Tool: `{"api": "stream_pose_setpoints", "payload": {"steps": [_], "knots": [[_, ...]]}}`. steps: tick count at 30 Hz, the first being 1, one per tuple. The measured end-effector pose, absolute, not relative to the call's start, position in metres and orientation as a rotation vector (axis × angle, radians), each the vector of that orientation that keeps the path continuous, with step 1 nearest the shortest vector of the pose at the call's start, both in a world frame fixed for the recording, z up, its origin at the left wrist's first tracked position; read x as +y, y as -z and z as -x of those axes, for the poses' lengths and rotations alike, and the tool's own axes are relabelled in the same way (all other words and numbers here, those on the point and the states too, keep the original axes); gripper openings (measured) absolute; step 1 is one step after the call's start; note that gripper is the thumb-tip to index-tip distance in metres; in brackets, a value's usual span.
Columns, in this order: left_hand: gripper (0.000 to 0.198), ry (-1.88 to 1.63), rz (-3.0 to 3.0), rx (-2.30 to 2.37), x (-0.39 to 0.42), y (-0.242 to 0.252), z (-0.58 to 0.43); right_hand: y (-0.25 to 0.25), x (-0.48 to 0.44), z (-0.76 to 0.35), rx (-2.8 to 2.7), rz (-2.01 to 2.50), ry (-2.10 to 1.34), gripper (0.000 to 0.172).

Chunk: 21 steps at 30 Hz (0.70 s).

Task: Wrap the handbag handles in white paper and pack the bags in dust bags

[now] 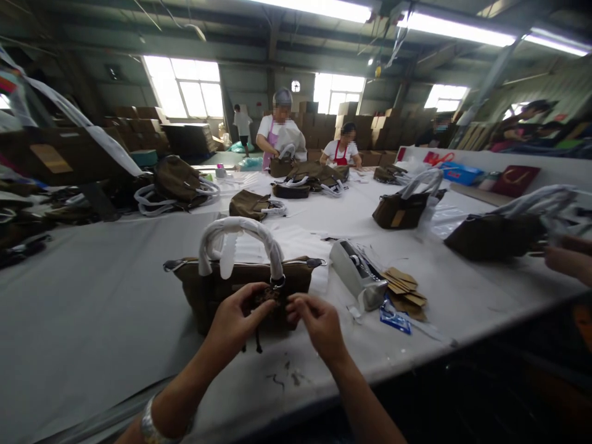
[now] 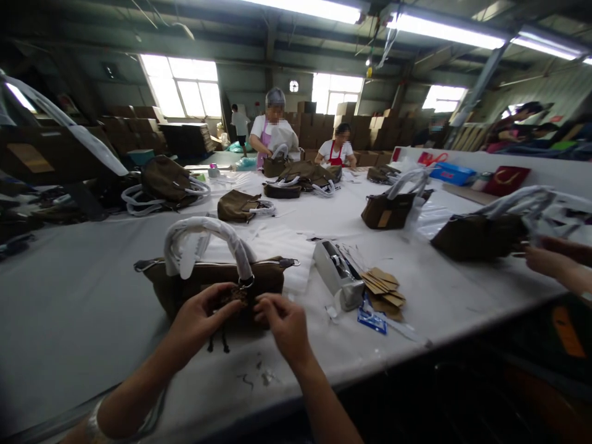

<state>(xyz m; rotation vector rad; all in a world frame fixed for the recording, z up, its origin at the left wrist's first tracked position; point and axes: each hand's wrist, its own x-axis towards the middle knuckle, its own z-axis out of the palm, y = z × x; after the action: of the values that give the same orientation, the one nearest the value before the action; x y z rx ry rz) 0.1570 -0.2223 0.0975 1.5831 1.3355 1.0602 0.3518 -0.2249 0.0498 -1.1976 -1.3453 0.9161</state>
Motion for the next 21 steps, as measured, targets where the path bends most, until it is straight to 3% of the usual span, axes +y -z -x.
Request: {"api": "stream_pose_setpoints", "payload": {"steps": [7,12,15,17,21], "knots": [[0.062,-1.008,-1.264,1.245,-0.219,-0.099,-0.157,-0.014,-0.145,-0.421,-1.204,1.650,-0.441,0.059],[0.066,-1.013,-1.250,1.245,-0.217,-0.093,-0.156,0.002,-0.132,-0.428,-1.450,1.641,-0.458,0.040],[0.064,-1.013,-1.242,1.215,-0.215,-0.094,-0.155,-0.002,-0.146,-0.434,-1.586,1.520,-0.416,0.050],[0.064,-1.020,-1.233,1.205,-0.213,-0.095,-0.155,-0.011,-0.156,-0.438,-1.622,1.454,-0.330,0.047],[0.065,-1.054,-1.207,1.162,-0.212,-0.097,-0.157,-0.034,-0.179,-0.444,-1.607,1.359,-0.152,0.022]]}}
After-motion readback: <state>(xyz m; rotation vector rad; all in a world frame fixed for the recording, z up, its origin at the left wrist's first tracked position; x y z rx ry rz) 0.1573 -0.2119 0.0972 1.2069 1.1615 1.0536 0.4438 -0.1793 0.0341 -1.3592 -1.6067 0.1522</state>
